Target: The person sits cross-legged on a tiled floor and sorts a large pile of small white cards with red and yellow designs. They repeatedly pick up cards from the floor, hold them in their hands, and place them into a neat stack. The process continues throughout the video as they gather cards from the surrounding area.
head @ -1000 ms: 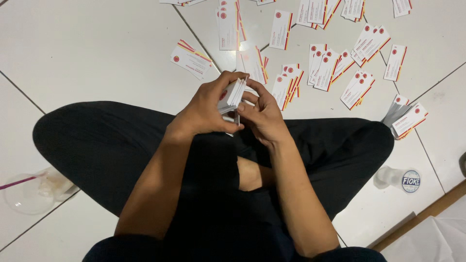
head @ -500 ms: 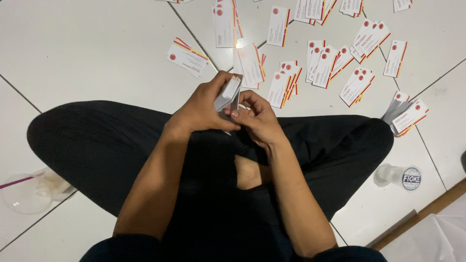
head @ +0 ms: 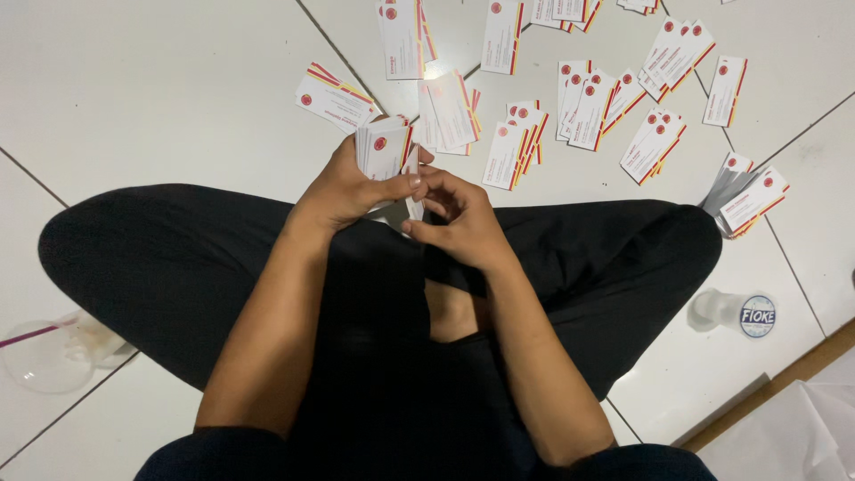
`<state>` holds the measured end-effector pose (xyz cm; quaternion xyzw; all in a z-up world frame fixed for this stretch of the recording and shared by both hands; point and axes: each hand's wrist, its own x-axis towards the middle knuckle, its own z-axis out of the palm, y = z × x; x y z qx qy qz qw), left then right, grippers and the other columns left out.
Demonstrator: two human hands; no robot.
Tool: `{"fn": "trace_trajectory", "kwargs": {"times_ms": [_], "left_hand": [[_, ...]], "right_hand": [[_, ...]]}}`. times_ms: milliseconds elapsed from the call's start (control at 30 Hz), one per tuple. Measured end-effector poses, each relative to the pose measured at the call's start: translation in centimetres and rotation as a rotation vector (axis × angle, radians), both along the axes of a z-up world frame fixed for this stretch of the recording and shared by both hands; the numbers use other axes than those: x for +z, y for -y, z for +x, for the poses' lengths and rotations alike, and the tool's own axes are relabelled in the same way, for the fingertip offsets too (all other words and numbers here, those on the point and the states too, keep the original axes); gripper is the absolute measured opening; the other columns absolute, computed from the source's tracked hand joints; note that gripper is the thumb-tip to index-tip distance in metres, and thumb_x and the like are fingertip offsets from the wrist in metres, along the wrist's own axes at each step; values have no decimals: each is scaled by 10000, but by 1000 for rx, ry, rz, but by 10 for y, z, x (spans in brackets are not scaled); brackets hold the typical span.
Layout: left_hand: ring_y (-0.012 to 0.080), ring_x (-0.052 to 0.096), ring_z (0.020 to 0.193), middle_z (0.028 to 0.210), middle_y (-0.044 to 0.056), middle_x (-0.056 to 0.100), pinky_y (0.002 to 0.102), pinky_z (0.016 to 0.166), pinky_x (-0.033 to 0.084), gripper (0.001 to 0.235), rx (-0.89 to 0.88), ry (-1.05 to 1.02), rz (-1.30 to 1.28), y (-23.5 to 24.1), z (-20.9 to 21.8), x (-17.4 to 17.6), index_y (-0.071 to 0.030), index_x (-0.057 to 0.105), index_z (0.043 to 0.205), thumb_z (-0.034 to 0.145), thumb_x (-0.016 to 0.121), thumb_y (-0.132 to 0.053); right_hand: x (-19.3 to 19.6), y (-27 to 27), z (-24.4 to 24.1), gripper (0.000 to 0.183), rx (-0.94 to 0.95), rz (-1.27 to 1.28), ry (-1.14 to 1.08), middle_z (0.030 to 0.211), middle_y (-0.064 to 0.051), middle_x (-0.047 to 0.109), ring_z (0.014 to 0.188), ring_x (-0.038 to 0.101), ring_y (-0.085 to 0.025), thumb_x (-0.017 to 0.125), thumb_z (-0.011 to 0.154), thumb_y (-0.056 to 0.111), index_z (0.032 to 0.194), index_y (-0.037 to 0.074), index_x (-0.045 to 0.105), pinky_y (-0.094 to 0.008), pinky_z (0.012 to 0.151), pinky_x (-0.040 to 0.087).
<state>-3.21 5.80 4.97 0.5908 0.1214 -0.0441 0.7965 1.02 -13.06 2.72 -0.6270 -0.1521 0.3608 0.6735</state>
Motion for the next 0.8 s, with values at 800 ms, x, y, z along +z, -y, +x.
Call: {"fn": "trace_trajectory", "kwargs": {"times_ms": [800], "left_hand": [[156, 682, 734, 796, 25, 699, 337, 731, 569, 297, 326, -366, -3, 59, 18, -78, -44, 722, 994, 702, 748, 7]], "right_hand": [[7, 32, 23, 380, -89, -406, 245, 1183, -279, 685, 1049, 715, -421, 913, 663, 86, 955, 11, 680, -460, 922, 592]]}}
